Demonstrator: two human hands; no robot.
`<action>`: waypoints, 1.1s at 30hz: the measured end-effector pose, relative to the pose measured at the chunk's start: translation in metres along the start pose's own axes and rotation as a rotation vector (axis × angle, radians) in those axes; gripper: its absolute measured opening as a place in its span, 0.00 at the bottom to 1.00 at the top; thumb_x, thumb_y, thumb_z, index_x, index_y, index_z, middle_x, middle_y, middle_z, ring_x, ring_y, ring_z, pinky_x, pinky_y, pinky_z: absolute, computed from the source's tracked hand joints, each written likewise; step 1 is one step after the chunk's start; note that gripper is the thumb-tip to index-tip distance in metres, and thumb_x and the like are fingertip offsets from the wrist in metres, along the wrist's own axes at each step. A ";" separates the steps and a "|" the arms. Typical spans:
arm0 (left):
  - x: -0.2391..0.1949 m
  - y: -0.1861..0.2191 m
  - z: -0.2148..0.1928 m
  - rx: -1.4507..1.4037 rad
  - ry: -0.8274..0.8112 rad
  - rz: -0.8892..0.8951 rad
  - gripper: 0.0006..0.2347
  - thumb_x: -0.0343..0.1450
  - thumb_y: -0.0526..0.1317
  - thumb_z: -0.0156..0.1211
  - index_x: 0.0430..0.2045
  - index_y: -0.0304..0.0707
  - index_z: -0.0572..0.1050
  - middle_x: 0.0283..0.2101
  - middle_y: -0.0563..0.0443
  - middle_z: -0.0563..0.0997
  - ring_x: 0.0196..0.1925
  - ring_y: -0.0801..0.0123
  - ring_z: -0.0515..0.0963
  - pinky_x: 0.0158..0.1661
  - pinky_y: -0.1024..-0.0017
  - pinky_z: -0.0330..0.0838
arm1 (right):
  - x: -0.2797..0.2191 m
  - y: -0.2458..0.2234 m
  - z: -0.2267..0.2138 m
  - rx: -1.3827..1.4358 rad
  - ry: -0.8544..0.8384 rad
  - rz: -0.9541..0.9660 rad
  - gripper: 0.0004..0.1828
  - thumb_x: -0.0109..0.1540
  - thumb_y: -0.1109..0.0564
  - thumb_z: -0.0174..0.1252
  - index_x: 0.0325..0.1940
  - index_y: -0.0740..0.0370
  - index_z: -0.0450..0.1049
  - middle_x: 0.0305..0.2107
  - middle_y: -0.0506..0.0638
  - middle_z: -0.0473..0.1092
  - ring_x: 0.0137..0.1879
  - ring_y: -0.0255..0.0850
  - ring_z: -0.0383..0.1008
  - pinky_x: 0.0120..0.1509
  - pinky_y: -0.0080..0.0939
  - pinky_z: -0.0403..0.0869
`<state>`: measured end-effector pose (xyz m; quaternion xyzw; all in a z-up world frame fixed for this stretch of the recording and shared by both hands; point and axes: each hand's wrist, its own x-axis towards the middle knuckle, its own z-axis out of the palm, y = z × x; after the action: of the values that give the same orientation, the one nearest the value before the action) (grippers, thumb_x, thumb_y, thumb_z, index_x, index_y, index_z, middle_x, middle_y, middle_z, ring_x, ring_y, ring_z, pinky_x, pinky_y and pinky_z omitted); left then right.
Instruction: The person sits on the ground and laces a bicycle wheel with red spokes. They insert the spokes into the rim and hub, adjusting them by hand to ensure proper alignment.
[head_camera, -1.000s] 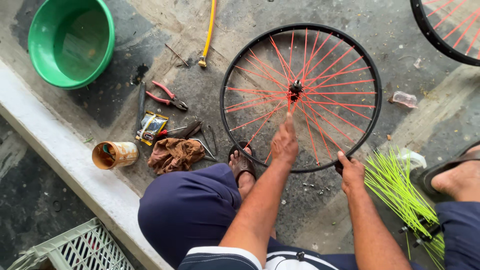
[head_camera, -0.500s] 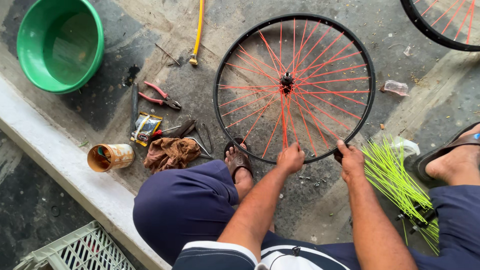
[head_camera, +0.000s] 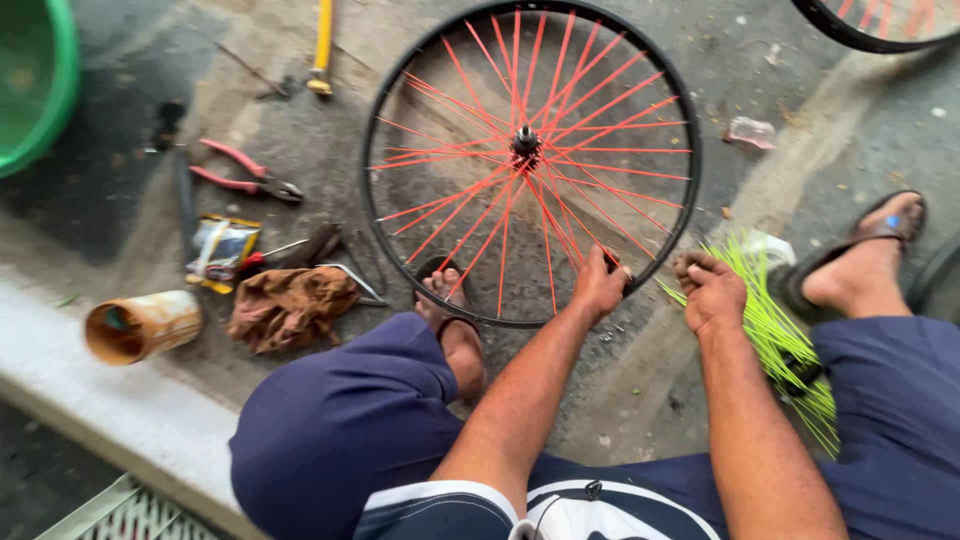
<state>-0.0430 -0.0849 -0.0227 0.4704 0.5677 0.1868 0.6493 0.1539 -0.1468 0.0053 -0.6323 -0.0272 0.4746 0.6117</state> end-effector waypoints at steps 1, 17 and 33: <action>0.000 0.001 0.004 0.007 0.009 0.013 0.16 0.67 0.42 0.64 0.45 0.37 0.69 0.41 0.39 0.82 0.45 0.52 0.83 0.46 0.59 0.75 | -0.008 -0.003 -0.004 -0.041 0.033 -0.001 0.10 0.61 0.71 0.55 0.45 0.69 0.77 0.36 0.54 0.78 0.40 0.43 0.81 0.49 0.39 0.80; -0.011 0.042 -0.004 0.059 -0.026 -0.086 0.13 0.68 0.43 0.64 0.41 0.37 0.71 0.41 0.36 0.83 0.47 0.45 0.82 0.47 0.53 0.74 | -0.079 -0.016 0.024 -0.386 0.036 0.062 0.09 0.61 0.65 0.67 0.44 0.62 0.76 0.33 0.50 0.77 0.36 0.38 0.79 0.40 0.35 0.80; -0.017 0.047 -0.013 0.031 -0.027 -0.071 0.13 0.68 0.42 0.64 0.39 0.36 0.72 0.39 0.38 0.83 0.45 0.48 0.83 0.46 0.56 0.74 | -0.067 0.026 0.026 -0.334 -0.044 -0.094 0.10 0.59 0.73 0.61 0.43 0.66 0.73 0.36 0.52 0.76 0.39 0.39 0.79 0.47 0.37 0.81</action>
<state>-0.0461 -0.0703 0.0270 0.4622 0.5780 0.1484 0.6560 0.0865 -0.1751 0.0278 -0.7126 -0.1485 0.4482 0.5190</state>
